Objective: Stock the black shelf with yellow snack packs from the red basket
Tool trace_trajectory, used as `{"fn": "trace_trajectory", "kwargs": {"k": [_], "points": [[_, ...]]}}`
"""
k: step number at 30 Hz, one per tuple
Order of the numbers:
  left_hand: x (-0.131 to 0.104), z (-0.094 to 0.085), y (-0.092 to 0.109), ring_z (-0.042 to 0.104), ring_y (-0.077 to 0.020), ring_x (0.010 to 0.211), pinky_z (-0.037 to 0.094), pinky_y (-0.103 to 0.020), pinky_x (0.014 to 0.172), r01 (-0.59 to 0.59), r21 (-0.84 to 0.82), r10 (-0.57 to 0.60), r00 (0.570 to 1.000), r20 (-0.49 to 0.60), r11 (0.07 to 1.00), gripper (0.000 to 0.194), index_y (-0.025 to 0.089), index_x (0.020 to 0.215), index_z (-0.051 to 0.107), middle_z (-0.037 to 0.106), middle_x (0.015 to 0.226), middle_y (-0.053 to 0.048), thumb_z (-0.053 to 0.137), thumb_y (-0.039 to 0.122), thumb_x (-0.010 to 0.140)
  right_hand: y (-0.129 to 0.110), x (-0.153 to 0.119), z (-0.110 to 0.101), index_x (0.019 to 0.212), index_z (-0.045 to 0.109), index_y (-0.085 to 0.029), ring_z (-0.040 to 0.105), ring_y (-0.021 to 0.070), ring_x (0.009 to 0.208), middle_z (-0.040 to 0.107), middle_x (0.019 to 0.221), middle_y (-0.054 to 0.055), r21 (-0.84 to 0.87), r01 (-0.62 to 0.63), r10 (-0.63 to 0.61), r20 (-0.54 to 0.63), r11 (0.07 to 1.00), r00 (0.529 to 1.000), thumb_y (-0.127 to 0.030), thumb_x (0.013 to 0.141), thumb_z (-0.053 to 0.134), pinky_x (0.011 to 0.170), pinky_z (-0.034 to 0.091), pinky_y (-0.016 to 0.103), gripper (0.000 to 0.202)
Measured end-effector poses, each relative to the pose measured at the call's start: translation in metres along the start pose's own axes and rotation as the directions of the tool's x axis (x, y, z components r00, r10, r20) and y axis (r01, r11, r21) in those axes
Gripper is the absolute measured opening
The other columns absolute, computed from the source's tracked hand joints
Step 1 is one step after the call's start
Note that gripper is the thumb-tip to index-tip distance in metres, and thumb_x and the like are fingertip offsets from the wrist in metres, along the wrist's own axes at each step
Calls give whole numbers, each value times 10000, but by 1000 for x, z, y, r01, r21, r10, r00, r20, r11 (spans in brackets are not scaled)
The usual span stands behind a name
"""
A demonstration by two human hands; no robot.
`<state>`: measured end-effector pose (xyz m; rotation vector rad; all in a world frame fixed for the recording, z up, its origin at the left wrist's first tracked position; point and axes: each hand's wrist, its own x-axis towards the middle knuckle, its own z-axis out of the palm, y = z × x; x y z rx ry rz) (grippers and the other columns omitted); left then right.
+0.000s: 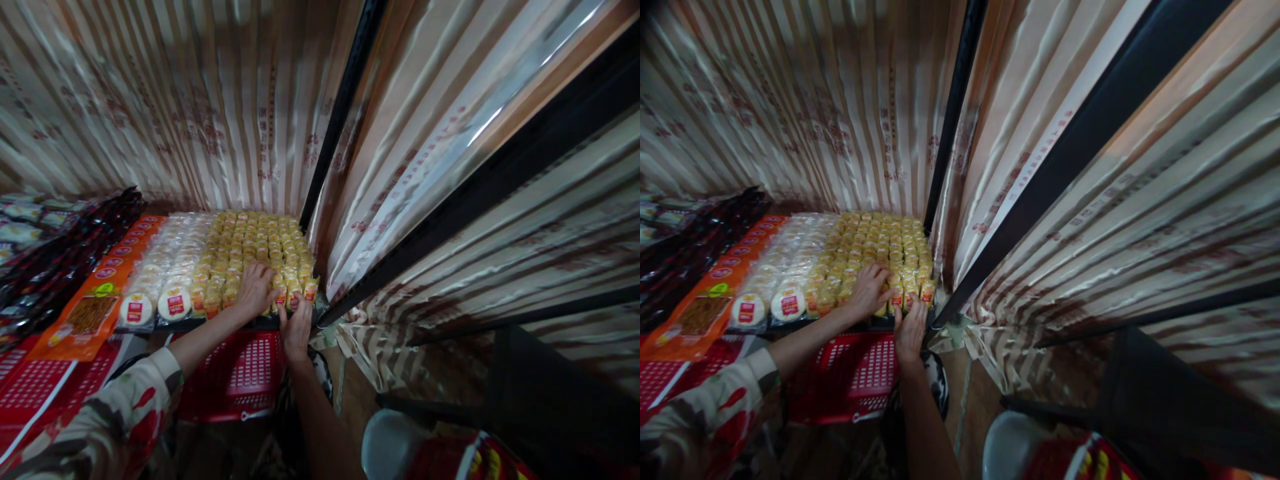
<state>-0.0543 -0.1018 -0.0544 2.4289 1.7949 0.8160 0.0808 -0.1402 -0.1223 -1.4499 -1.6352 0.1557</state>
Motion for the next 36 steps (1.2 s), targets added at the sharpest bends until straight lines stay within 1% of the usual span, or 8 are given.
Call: {"fn": "trace_trajectory", "kwargs": {"k": [4,6,11,16,20,26,31,36], "points": [[24,-5,-6,369,-243,1249,269,-461,1049,-39,23,39,999,-8,999,354,182,1169,533,547,1240,-87,392,344,888,2,0,2,1136,460,-128,503,205,825,516,881,82,5,-10,10,1,1000,1000,-337,867,483,793,450,379,341],[38,-5,-9,309,-238,1311,184,-485,1091,-100,85,95,994,55,991,391,181,1202,526,523,1299,-78,324,351,914,2,-1,3,1134,461,-125,504,206,825,516,877,84,-1,-16,16,-4,1000,1000,-331,869,479,792,450,377,336],[56,3,-16,410,-224,1261,157,-481,1101,-162,188,117,966,230,969,421,148,1154,565,553,1268,-103,287,360,920,0,0,2,1119,471,-106,499,210,823,524,873,94,-18,-13,13,6,1000,1000,-315,874,473,780,446,370,323],[56,2,-14,461,-218,1214,172,-448,1103,-184,217,146,973,181,958,388,145,1073,605,611,1182,-102,320,353,911,-2,2,1,1130,467,-113,498,210,824,523,873,90,-29,-16,16,7,999,1000,-308,879,469,779,445,372,318],[56,3,-5,423,-238,1250,174,-431,1108,-159,228,132,983,125,961,445,92,1156,563,540,1269,-153,336,381,906,-2,1,2,1120,454,-113,494,209,832,511,886,90,-39,8,-9,-9,999,1000,-307,884,475,790,445,383,307],[57,13,-6,421,-255,1255,173,-477,1102,-136,225,91,976,199,965,493,75,1200,531,533,1273,-169,309,409,913,-3,1,2,1127,456,-119,495,204,817,514,873,81,-30,0,0,0,1000,1000,-280,880,478,781,450,377,296],[55,10,-4,405,-263,1267,201,-465,1096,-137,225,98,979,176,965,509,58,1217,514,506,1297,-184,310,412,913,-4,2,1,1135,460,-129,504,211,830,524,887,88,-11,-6,7,1,1000,1000,-277,874,472,785,453,383,300],[47,3,17,326,-239,1321,169,-449,1114,-294,172,283,955,87,940,466,95,1262,478,431,1373,-158,321,369,919,-5,1,1,1131,458,-129,505,215,832,522,876,86,0,3,-3,0,1000,1000,-250,866,460,787,448,391,292]]}}
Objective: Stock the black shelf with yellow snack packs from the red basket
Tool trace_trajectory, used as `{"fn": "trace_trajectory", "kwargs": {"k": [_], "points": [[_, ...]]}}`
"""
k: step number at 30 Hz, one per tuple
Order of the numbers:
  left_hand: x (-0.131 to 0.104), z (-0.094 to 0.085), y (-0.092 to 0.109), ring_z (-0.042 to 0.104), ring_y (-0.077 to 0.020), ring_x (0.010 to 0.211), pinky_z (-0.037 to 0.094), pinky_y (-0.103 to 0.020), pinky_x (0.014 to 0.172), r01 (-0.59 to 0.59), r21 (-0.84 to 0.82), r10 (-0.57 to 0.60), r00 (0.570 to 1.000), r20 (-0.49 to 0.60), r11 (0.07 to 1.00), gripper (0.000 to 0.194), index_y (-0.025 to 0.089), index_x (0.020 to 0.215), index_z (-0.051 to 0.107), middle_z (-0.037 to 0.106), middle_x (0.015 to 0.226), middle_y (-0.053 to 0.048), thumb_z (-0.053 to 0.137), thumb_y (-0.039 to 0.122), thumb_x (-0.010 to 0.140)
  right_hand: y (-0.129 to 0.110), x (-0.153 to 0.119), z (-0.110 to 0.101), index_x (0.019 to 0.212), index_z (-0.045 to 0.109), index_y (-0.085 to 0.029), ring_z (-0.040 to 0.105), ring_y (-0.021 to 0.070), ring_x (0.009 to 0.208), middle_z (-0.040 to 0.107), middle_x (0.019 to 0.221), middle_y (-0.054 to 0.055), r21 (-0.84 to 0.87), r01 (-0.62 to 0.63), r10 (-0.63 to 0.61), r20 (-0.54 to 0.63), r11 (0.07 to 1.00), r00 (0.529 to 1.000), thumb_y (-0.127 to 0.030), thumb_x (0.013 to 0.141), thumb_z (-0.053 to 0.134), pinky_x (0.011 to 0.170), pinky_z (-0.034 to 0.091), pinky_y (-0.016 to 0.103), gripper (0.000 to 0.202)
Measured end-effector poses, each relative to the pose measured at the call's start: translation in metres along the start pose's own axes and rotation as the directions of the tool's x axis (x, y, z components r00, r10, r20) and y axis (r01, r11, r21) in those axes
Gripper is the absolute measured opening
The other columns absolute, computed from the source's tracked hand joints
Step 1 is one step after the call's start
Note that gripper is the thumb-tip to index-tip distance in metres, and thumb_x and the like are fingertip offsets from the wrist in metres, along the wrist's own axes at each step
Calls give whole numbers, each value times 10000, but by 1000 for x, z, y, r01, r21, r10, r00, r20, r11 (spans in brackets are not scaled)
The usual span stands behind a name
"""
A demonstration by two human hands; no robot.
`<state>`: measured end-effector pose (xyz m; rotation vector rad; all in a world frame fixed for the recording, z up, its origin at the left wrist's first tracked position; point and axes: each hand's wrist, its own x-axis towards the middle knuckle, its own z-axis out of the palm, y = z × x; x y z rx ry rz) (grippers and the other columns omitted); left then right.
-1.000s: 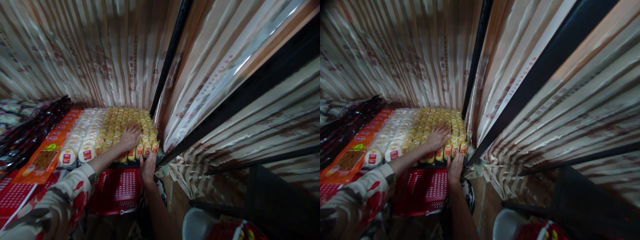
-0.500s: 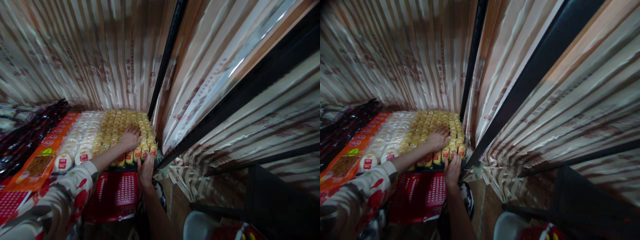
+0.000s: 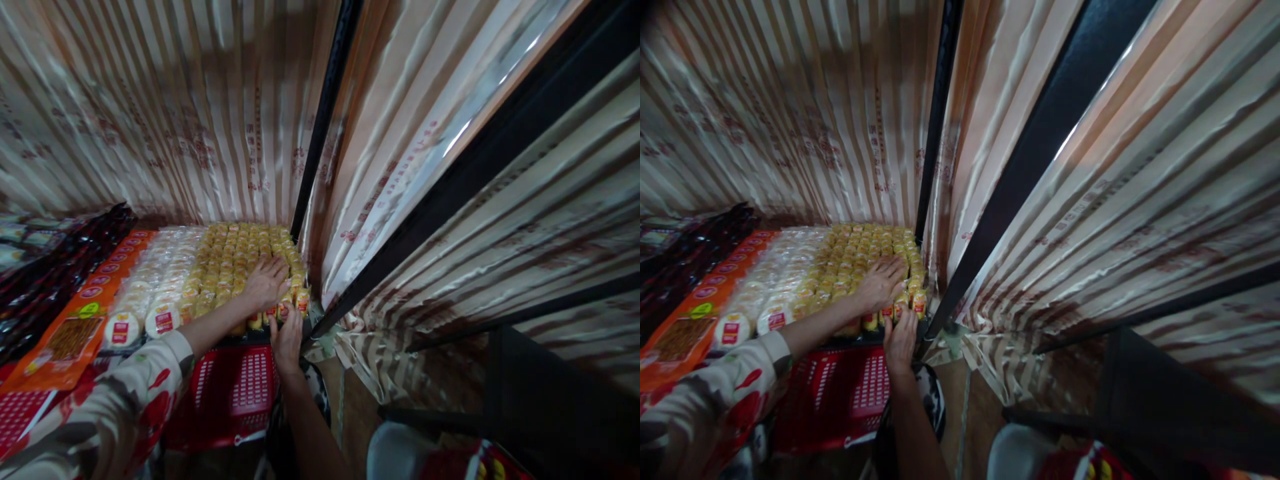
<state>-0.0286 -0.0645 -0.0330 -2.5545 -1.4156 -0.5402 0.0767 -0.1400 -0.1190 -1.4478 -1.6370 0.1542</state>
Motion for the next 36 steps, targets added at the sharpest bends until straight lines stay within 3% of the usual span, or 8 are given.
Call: {"fn": "trace_trajectory", "kwargs": {"k": [3,9,13,18,21,25,30,36], "points": [[-3,1,9,323,-217,1325,167,-442,1119,-92,-31,94,994,47,995,449,104,1278,463,433,1376,-139,322,338,922,1,-1,1,1145,453,-129,505,225,861,524,900,99,6,13,-13,-8,1000,1000,-234,857,453,794,446,399,307],[-2,6,15,333,-232,1319,184,-450,1110,-47,-4,47,988,145,999,475,79,1305,432,418,1382,-156,321,337,921,6,-1,2,1140,453,-122,502,232,846,526,900,106,-1,20,-20,-7,1000,1000,-253,849,457,787,446,406,319],[-8,-9,19,306,-235,1332,217,-445,1096,-2,-22,4,997,71,1000,462,131,1317,422,403,1398,-138,362,343,911,10,0,2,1129,468,-116,502,232,839,533,880,105,-4,52,-52,-6,999,999,-263,854,452,778,444,403,312],[-41,-25,25,292,-253,1332,246,-449,1085,-26,-24,26,1000,9,999,399,90,1223,496,411,1378,-178,421,262,871,13,1,1,1135,481,-108,510,215,810,540,860,95,12,91,-91,-4,996,996,-257,854,450,762,451,381,319],[-71,-26,34,417,-252,1235,330,-439,1033,-52,-59,52,999,10,997,370,102,1186,514,504,1280,-173,446,176,831,13,0,1,1152,470,-119,511,213,825,529,875,90,24,111,-111,-1,994,994,-256,864,429,781,449,388,321],[-104,-22,48,527,-253,1096,423,-422,943,-10,-81,18,996,88,997,339,99,1137,542,573,1178,-160,426,138,821,13,-1,0,1166,459,-123,507,217,839,524,883,91,32,134,-133,-10,991,991,-278,882,395,793,447,403,330],[-120,-11,52,370,-233,1294,379,-388,1033,-31,-169,60,984,170,985,571,72,1269,435,447,1349,-174,438,25,700,9,-2,0,1150,474,-102,509,218,859,535,887,106,28,123,-123,-14,992,992,-216,893,324,818,443,413,319],[-137,-9,48,323,-241,1323,351,-396,1061,62,-183,-25,980,198,981,504,80,1195,503,412,1373,-195,475,26,695,7,-2,0,1134,499,-105,523,222,917,562,933,126,53,108,-106,-35,993,994,-205,893,302,836,441,399,327]]}}
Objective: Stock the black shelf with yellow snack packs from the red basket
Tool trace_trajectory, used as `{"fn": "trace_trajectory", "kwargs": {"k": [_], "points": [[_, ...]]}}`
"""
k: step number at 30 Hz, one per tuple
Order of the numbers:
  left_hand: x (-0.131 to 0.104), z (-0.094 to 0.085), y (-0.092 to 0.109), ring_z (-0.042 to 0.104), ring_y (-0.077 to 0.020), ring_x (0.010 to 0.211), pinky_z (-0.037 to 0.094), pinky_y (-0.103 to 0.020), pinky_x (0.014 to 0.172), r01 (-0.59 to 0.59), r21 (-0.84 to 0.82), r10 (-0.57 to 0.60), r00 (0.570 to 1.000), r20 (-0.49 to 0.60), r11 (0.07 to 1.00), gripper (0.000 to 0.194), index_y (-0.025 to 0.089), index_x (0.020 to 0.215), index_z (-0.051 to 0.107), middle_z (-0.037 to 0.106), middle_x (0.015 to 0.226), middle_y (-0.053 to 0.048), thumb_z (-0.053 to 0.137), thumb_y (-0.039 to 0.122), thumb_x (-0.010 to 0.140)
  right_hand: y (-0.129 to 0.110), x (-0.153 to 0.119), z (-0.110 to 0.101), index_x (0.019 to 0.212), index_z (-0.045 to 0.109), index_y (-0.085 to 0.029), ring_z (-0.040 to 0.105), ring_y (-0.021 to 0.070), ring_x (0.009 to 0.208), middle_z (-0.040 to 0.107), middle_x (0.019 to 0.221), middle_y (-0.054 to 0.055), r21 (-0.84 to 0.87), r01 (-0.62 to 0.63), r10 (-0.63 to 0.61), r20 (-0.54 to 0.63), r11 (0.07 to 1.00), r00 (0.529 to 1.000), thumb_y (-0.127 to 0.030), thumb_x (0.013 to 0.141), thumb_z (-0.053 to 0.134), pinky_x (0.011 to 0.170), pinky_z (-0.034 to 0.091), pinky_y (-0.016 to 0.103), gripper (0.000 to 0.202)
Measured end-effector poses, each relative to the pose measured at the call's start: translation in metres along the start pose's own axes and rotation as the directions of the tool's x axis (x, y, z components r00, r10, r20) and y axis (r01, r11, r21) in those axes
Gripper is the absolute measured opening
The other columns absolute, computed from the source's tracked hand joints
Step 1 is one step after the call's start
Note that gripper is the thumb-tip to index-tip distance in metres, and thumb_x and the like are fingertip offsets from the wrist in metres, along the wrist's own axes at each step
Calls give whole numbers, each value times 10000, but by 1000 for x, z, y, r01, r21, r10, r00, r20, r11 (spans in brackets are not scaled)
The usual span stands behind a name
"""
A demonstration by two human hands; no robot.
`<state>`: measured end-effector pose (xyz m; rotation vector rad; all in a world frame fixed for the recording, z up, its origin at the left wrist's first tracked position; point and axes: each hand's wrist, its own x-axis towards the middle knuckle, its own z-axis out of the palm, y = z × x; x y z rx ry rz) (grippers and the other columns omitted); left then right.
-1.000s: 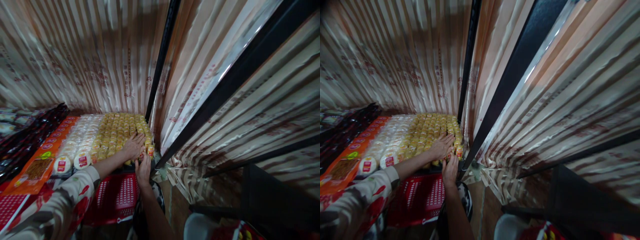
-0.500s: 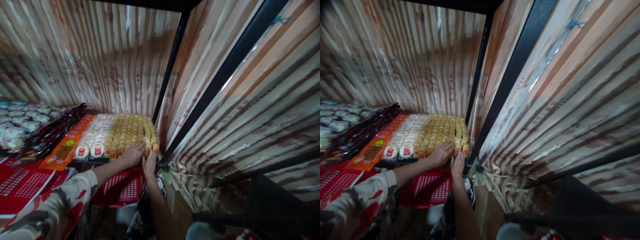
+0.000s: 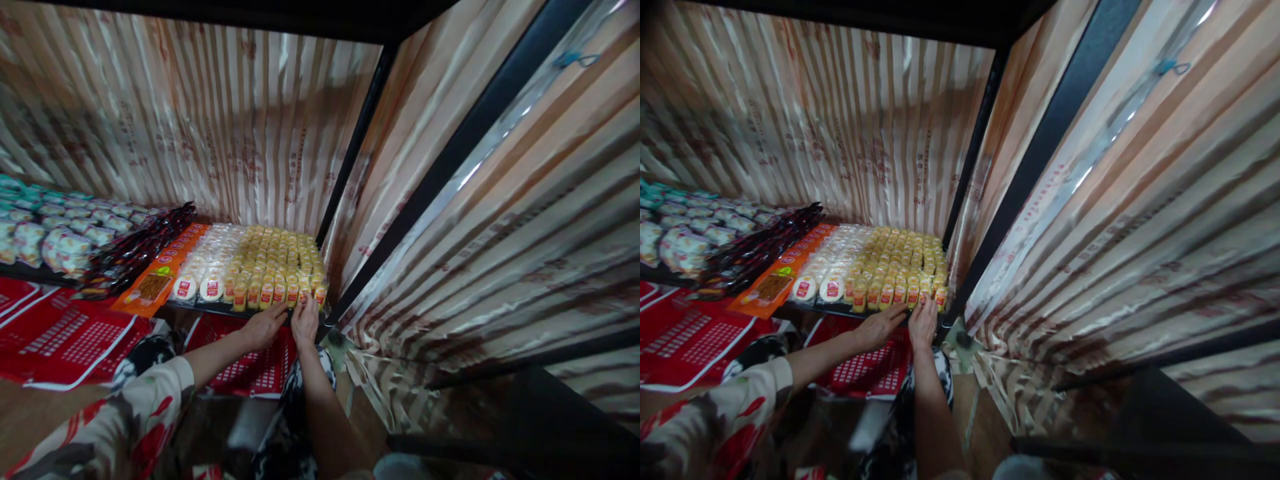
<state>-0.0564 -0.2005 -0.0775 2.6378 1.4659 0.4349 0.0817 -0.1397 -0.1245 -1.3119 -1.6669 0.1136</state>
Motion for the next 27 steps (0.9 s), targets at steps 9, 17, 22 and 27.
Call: {"fn": "trace_trajectory", "kwargs": {"k": [9,17,22,27], "points": [[-14,2,-8,315,-236,1326,355,-398,1054,-46,-15,45,997,-66,999,379,79,1131,552,416,1377,-177,438,64,770,8,1,-16,1123,527,-133,554,196,963,586,1010,126,77,102,-108,78,992,991,-238,916,308,869,460,370,320],[4,12,-8,266,-218,1349,342,-396,1069,-120,-57,112,985,-133,991,382,70,1170,544,418,1379,-161,410,104,814,5,-10,-35,1111,518,-160,579,162,891,584,995,96,220,184,-234,225,958,946,-202,914,326,825,492,336,278],[11,15,-8,220,-222,1365,343,-399,1068,-101,-1,99,978,-184,995,388,66,1192,536,428,1373,-153,375,118,843,-28,11,-41,1098,527,-155,568,173,961,597,1006,102,169,139,-154,75,976,985,-224,919,336,881,460,357,270],[18,18,-16,255,-242,1350,247,-437,1107,-131,140,162,957,-239,981,381,84,1220,517,449,1360,-138,390,187,876,-57,73,-24,1186,506,-96,476,195,1160,549,1197,149,63,88,-101,235,994,967,-289,922,297,1001,371,374,388]]}}
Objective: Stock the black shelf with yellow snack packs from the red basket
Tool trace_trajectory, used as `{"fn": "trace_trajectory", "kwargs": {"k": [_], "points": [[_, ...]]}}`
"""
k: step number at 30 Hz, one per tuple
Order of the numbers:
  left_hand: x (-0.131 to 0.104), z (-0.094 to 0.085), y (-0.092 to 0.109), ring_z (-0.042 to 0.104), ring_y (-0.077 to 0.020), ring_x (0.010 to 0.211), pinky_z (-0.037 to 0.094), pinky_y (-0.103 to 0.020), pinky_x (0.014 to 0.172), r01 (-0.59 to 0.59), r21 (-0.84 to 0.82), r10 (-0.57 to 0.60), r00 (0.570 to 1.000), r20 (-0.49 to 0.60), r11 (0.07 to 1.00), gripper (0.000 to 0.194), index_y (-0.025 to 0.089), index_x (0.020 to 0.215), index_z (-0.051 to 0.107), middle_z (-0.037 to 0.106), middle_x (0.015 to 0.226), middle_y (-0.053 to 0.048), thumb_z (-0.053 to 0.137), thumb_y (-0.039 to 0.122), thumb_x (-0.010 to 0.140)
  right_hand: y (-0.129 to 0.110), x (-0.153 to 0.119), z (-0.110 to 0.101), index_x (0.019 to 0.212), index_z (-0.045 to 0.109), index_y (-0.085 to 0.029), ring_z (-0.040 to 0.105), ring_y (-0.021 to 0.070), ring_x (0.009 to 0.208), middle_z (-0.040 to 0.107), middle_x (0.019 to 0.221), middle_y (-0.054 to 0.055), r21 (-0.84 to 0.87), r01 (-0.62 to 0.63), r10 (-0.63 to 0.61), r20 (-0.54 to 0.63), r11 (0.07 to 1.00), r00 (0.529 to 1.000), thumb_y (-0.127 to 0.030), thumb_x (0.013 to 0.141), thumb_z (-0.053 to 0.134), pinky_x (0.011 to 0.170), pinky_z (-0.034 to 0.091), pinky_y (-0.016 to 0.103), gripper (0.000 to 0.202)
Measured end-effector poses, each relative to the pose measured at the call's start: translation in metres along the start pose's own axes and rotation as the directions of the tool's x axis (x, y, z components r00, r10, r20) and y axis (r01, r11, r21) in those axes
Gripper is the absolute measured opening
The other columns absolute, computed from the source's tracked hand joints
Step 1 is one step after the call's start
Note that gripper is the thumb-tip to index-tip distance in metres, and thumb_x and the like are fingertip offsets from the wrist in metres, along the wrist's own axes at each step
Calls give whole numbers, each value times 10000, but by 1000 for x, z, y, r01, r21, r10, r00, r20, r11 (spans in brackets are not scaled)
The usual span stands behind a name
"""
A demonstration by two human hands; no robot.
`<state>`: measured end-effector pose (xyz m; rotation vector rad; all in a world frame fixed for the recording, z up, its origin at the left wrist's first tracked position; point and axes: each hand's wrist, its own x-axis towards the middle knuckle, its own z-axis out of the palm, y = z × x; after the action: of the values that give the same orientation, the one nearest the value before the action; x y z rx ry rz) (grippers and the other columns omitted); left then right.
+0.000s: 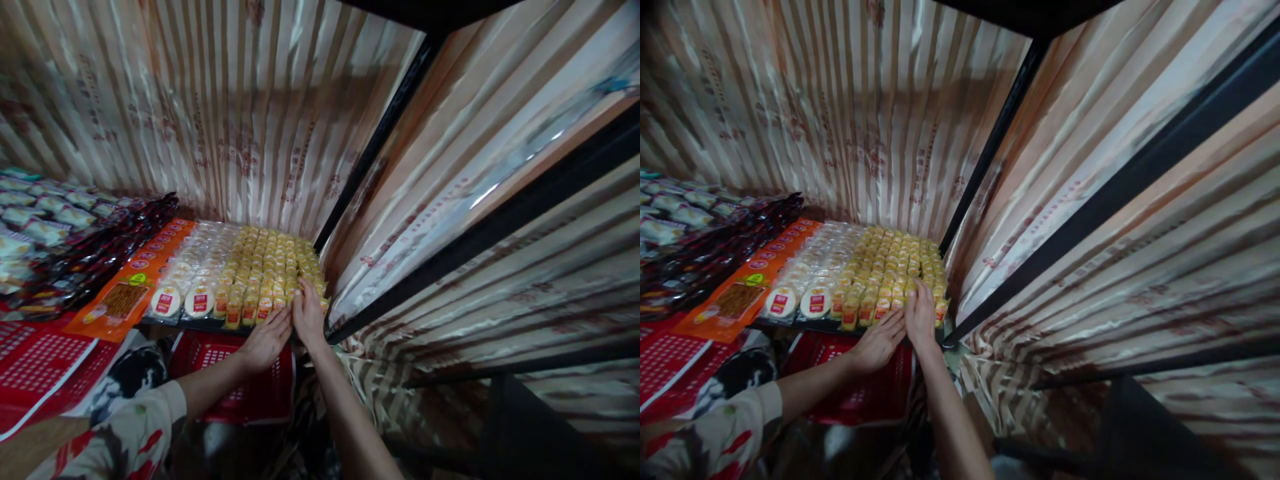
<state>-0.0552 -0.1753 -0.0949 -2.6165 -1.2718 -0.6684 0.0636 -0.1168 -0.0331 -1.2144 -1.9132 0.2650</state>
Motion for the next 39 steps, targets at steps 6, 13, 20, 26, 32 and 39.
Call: {"fn": "trace_trajectory", "kwargs": {"k": [6,13,20,26,32,39], "points": [[11,6,-9,353,-242,1303,233,-418,1094,-64,151,66,998,-10,987,404,67,1264,467,444,1366,-135,345,191,900,2,72,19,1209,509,-104,522,180,1123,570,1200,142,-309,-93,177,258,946,950,-266,938,277,961,381,294,391],[22,8,-18,380,-233,1285,233,-413,1085,-136,187,140,990,-8,973,396,85,1252,480,473,1346,-118,334,198,901,4,107,32,1215,496,-126,599,185,1012,623,1115,146,-521,-130,360,370,844,857,-298,953,265,847,425,259,390],[23,25,-19,380,-201,1283,215,-388,1098,-102,219,111,994,-26,970,403,93,1240,494,463,1354,-114,328,195,888,-10,125,29,1135,590,-149,608,250,1013,651,1070,154,-669,-107,477,398,735,784,-369,940,245,838,447,346,453],[23,32,-19,416,-205,1250,255,-378,1081,-106,263,132,988,-82,959,403,84,1237,498,489,1323,-113,346,188,879,-1,137,26,1118,611,-150,597,275,1037,648,1080,165,-711,-75,486,397,700,778,-382,934,250,832,454,381,467],[25,31,-22,384,-203,1267,269,-376,1085,-104,284,131,988,-79,953,410,104,1242,503,465,1339,-95,332,216,886,16,148,25,1078,637,-185,592,241,1051,651,1105,117,-618,-101,450,441,780,776,-356,938,286,852,437,321,414],[29,35,-23,425,-189,1225,257,-366,1089,-106,271,138,985,-104,957,381,112,1197,544,522,1276,-75,329,186,891,21,153,22,1027,666,-161,618,246,992,680,1005,129,-585,-271,550,373,765,747,-451,928,280,821,449,311,493]]}}
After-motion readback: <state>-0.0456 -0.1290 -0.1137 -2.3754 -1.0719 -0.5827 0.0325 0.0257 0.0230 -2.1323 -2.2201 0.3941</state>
